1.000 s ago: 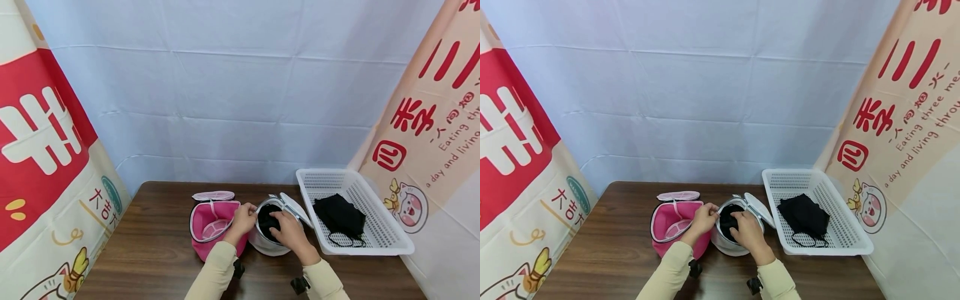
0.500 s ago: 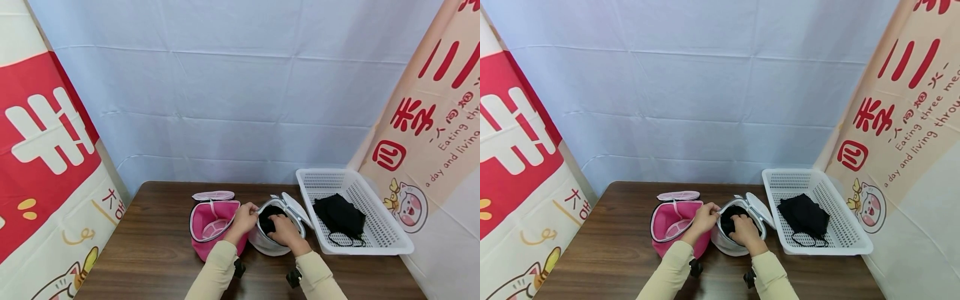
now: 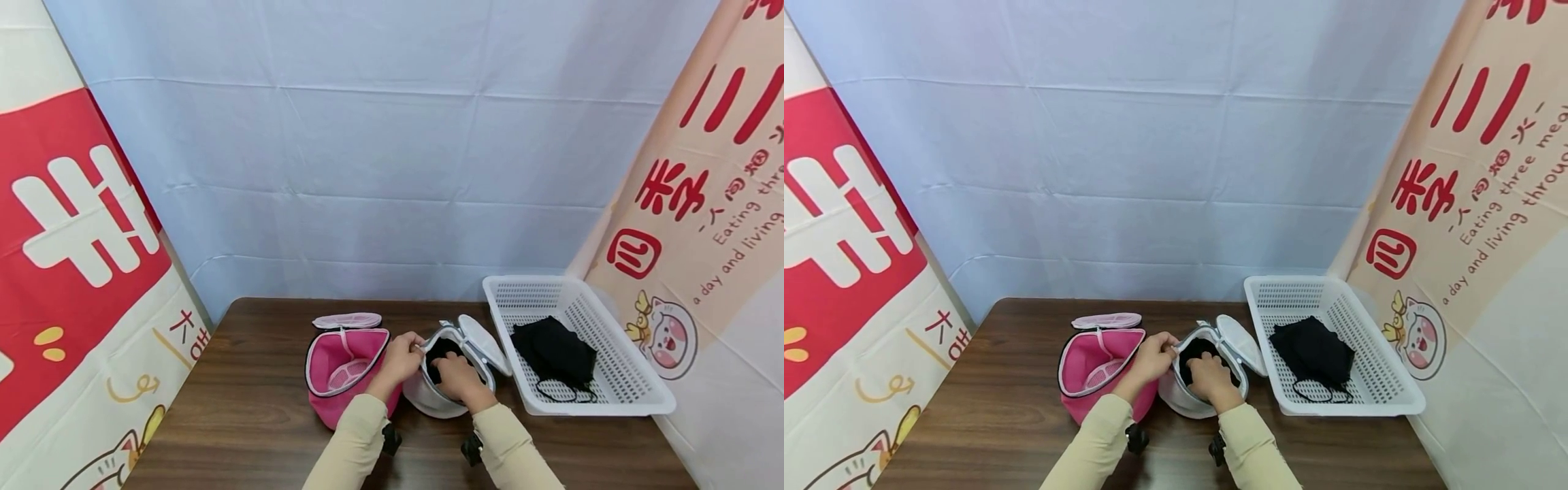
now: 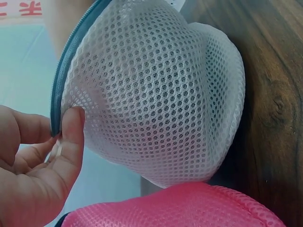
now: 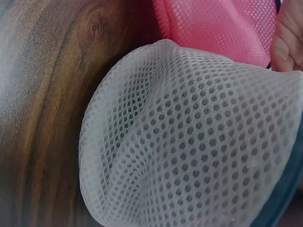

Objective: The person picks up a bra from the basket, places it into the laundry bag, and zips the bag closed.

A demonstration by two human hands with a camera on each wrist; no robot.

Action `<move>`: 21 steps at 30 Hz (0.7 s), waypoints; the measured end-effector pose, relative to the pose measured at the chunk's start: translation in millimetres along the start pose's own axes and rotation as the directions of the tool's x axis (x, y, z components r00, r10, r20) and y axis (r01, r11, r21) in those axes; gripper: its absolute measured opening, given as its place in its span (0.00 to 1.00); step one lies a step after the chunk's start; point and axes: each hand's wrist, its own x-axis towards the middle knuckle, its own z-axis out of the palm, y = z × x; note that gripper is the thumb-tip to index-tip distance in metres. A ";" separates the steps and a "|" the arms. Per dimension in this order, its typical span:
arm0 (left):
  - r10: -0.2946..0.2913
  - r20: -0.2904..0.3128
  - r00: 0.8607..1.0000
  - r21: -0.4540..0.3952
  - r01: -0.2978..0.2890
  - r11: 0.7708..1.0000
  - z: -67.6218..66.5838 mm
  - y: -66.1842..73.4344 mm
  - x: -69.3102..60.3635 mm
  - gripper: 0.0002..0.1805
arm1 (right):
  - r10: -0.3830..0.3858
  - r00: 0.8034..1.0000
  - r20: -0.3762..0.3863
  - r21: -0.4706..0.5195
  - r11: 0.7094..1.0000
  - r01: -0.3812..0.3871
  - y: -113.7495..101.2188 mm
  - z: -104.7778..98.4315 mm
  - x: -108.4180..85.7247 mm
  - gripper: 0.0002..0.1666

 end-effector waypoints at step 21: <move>-0.090 0.138 0.986 -0.336 0.132 0.933 -1.9 9.5 -3.9 0.06 | 0.119 0.990 0.080 -0.063 0.991 -0.115 5.4 -3.0 -4.6 0.13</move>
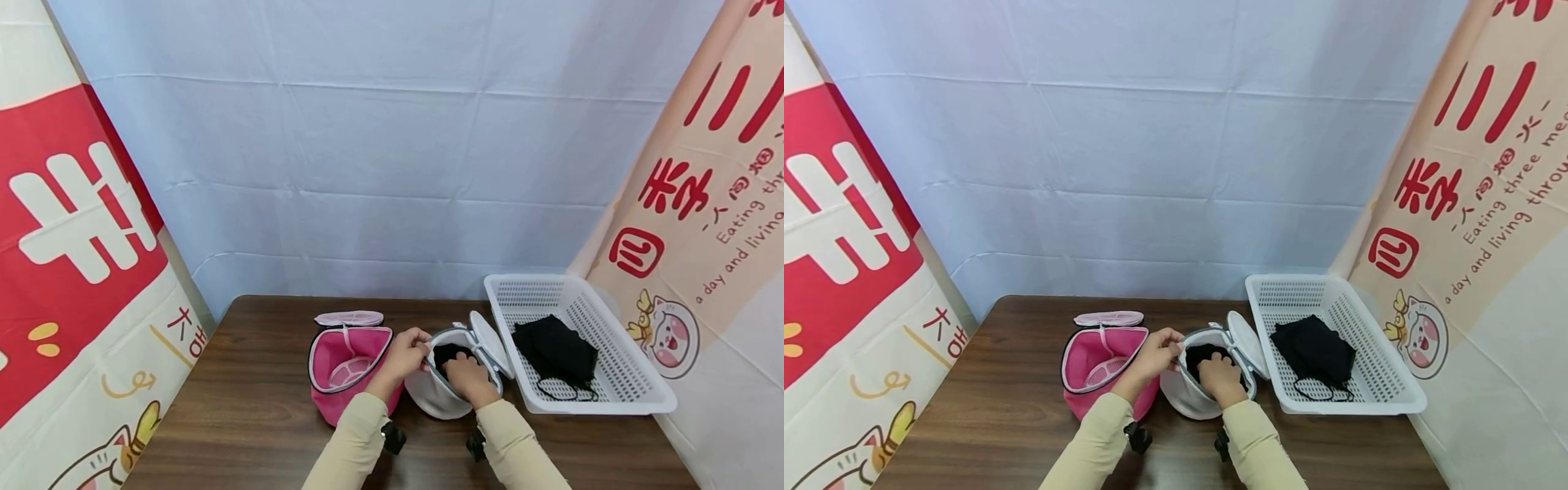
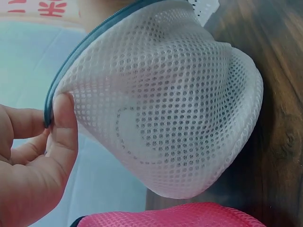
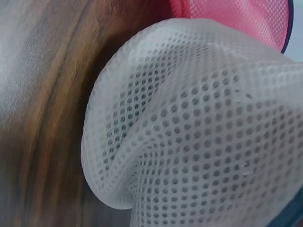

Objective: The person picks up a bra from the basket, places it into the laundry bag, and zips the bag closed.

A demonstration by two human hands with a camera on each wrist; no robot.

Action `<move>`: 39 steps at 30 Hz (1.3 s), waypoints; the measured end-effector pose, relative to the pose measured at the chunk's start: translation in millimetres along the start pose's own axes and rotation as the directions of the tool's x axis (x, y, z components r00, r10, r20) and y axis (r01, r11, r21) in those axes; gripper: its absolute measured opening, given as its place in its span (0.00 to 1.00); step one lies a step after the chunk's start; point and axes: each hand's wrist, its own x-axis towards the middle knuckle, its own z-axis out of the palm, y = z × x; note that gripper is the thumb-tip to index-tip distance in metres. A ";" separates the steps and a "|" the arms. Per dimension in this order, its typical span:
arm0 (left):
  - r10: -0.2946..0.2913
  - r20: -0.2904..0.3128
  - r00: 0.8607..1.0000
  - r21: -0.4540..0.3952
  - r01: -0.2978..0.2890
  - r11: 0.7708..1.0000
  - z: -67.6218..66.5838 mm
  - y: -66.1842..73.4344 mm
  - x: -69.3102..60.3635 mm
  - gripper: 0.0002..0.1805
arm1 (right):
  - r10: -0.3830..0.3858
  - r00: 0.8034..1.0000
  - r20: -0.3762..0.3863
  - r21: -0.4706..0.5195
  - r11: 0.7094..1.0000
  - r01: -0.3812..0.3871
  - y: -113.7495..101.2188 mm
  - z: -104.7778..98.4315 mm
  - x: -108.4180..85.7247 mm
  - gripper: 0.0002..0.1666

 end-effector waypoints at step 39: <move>0.069 -0.163 0.984 0.142 -0.045 0.989 -15.7 -6.8 -6.2 0.07 | -0.055 0.974 -0.220 0.186 0.978 0.097 10.8 -18.7 -24.5 0.23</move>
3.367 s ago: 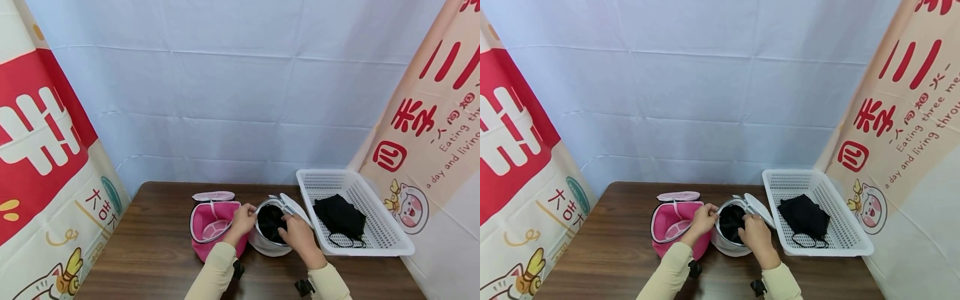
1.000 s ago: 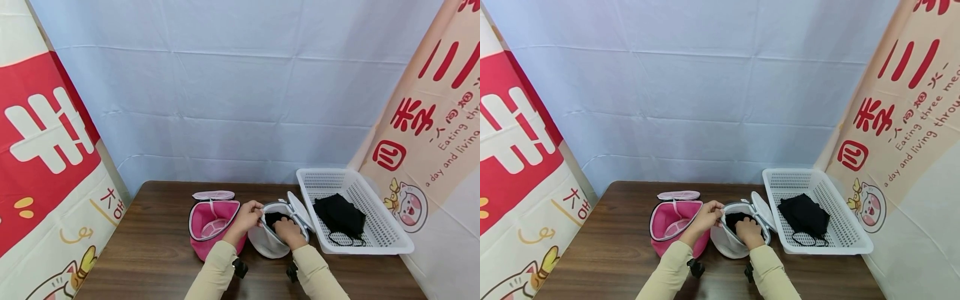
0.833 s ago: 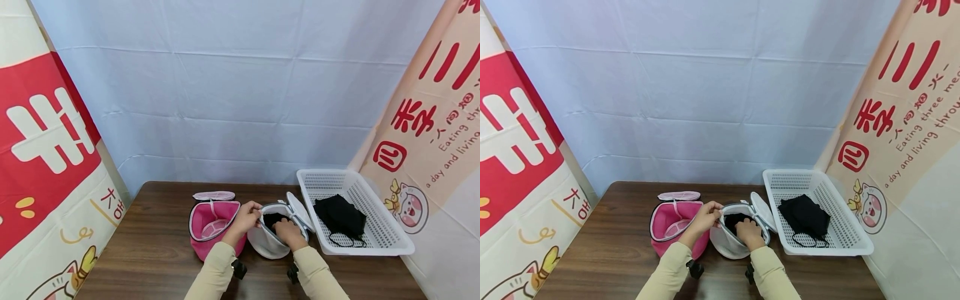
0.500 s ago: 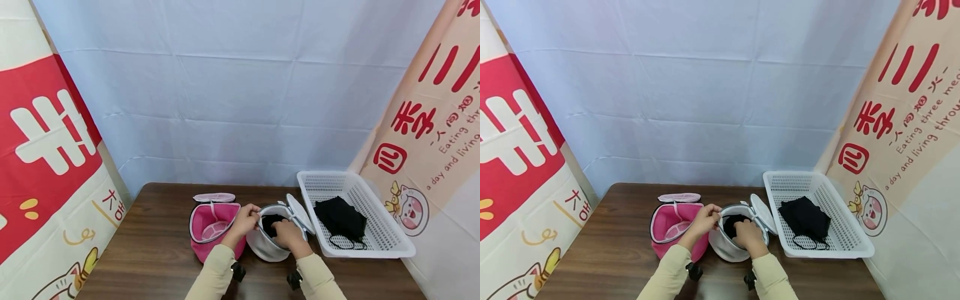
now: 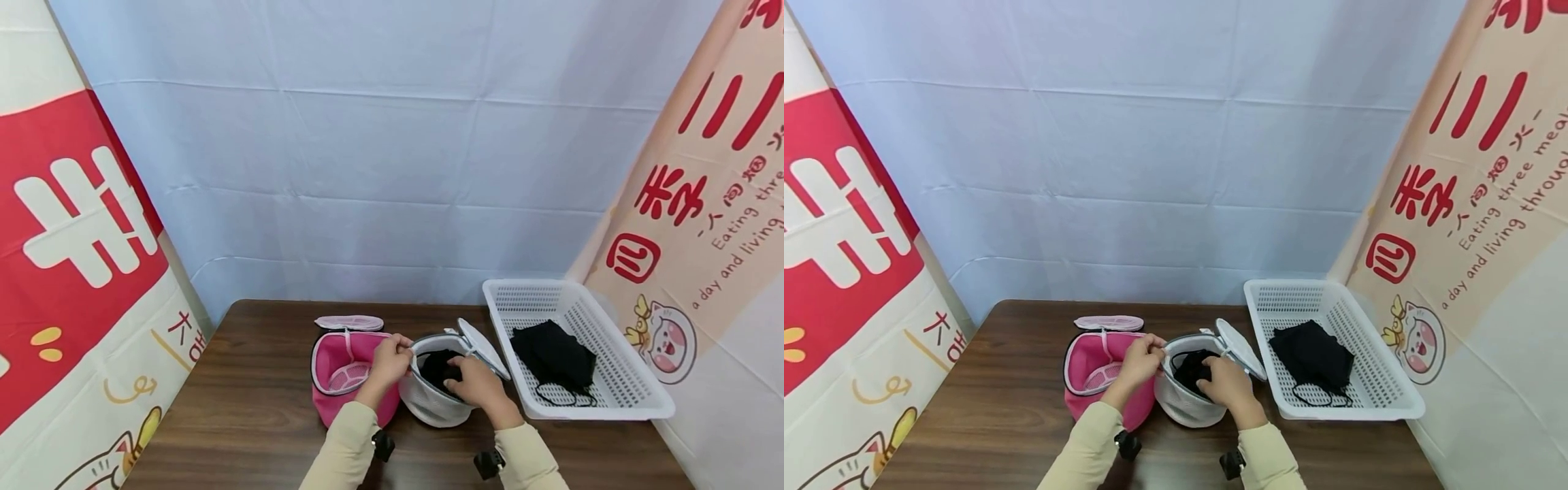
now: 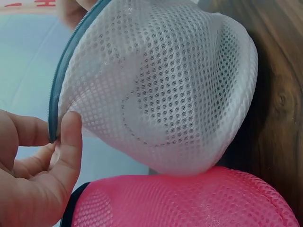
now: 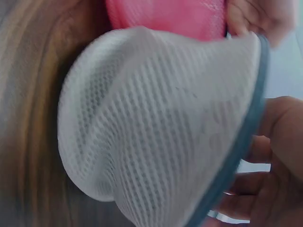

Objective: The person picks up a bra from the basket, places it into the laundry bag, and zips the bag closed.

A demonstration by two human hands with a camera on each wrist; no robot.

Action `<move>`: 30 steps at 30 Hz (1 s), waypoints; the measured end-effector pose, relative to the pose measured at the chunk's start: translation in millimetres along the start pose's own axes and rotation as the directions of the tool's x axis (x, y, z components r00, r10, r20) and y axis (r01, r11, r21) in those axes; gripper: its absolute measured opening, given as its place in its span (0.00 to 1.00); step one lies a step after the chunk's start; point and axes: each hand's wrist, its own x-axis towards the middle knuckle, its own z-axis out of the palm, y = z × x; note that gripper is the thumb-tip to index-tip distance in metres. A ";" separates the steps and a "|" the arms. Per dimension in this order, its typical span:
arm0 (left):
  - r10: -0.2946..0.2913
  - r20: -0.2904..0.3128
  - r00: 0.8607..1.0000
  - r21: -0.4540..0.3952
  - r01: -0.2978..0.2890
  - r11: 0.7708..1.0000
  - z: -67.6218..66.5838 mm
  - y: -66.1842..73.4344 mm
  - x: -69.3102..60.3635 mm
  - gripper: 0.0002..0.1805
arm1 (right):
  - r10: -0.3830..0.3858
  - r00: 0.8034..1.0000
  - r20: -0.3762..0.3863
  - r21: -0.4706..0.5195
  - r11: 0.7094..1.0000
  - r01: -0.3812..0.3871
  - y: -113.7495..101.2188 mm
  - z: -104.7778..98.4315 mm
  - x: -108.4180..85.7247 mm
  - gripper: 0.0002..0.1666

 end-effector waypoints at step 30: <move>0.009 -0.041 0.999 0.043 -0.007 0.999 -19.3 -3.0 -2.5 0.08 | 0.213 0.948 -0.236 0.102 0.976 -0.194 34.5 -19.1 -6.9 0.18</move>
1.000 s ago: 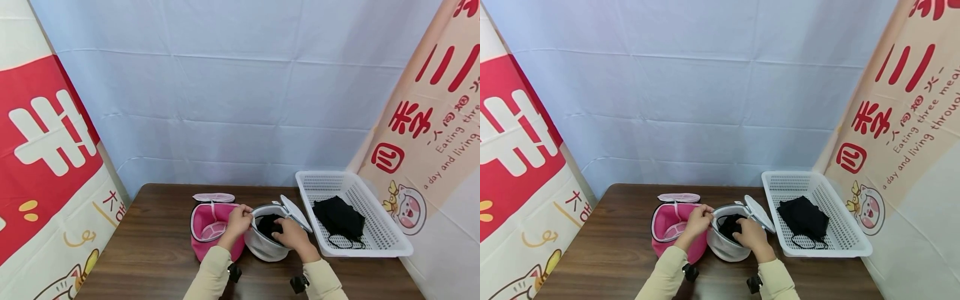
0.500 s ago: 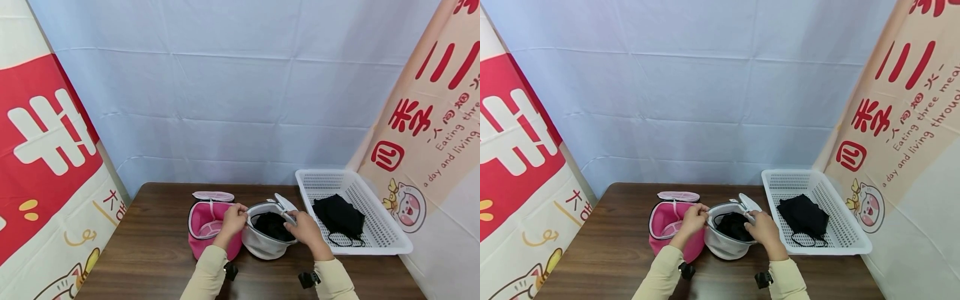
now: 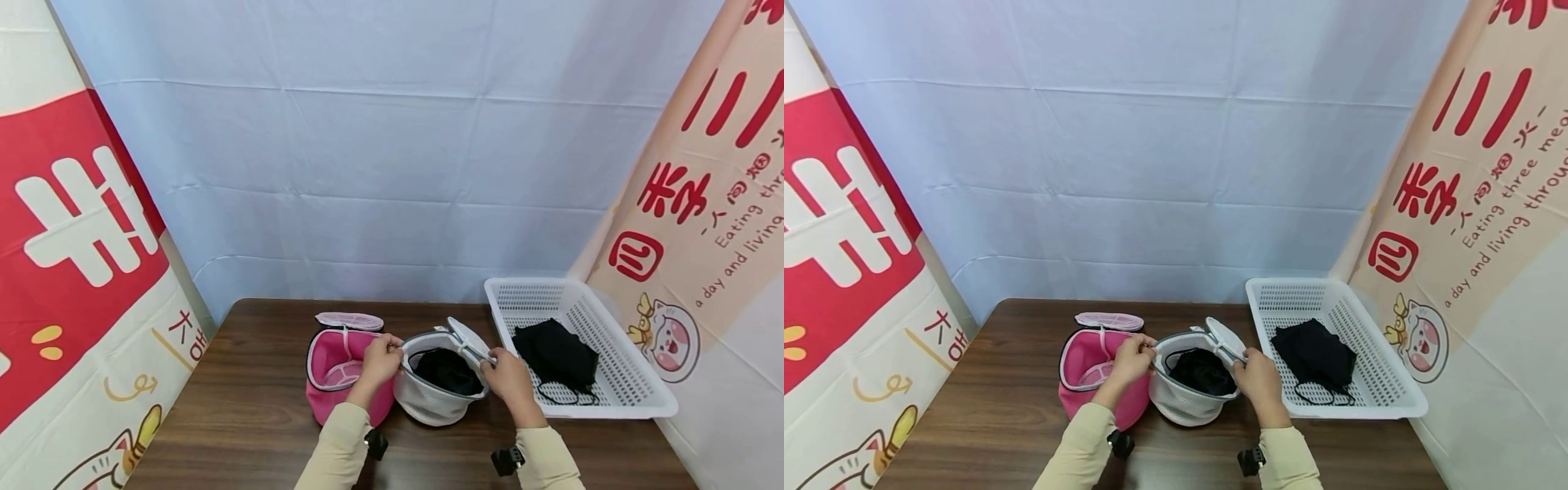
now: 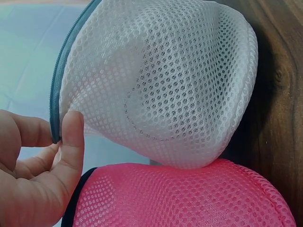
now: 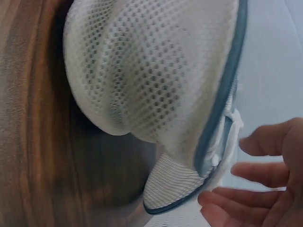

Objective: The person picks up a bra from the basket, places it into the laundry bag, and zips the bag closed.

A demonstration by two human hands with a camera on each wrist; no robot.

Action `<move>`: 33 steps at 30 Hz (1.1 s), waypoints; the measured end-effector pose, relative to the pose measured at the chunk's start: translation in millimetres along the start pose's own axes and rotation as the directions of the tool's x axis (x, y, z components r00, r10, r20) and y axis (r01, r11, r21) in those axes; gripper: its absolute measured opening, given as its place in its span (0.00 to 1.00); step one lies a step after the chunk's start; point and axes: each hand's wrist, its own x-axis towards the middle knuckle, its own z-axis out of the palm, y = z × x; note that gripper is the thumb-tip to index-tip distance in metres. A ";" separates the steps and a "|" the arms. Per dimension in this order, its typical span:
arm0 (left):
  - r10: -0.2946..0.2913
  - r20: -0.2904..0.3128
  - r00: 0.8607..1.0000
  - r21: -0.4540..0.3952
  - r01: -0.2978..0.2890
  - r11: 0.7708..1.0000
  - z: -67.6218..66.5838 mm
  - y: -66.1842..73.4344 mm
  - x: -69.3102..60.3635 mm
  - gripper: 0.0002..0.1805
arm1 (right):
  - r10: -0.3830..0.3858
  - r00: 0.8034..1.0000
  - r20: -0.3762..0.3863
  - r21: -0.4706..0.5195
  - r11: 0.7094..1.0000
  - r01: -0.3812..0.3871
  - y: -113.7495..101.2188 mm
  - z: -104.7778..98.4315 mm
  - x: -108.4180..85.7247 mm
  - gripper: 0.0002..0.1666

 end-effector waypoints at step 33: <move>-0.023 0.033 0.999 -0.023 0.024 0.999 0.2 1.3 -1.7 0.08 | 0.223 0.961 0.163 0.419 0.866 -0.272 13.8 26.4 12.9 0.23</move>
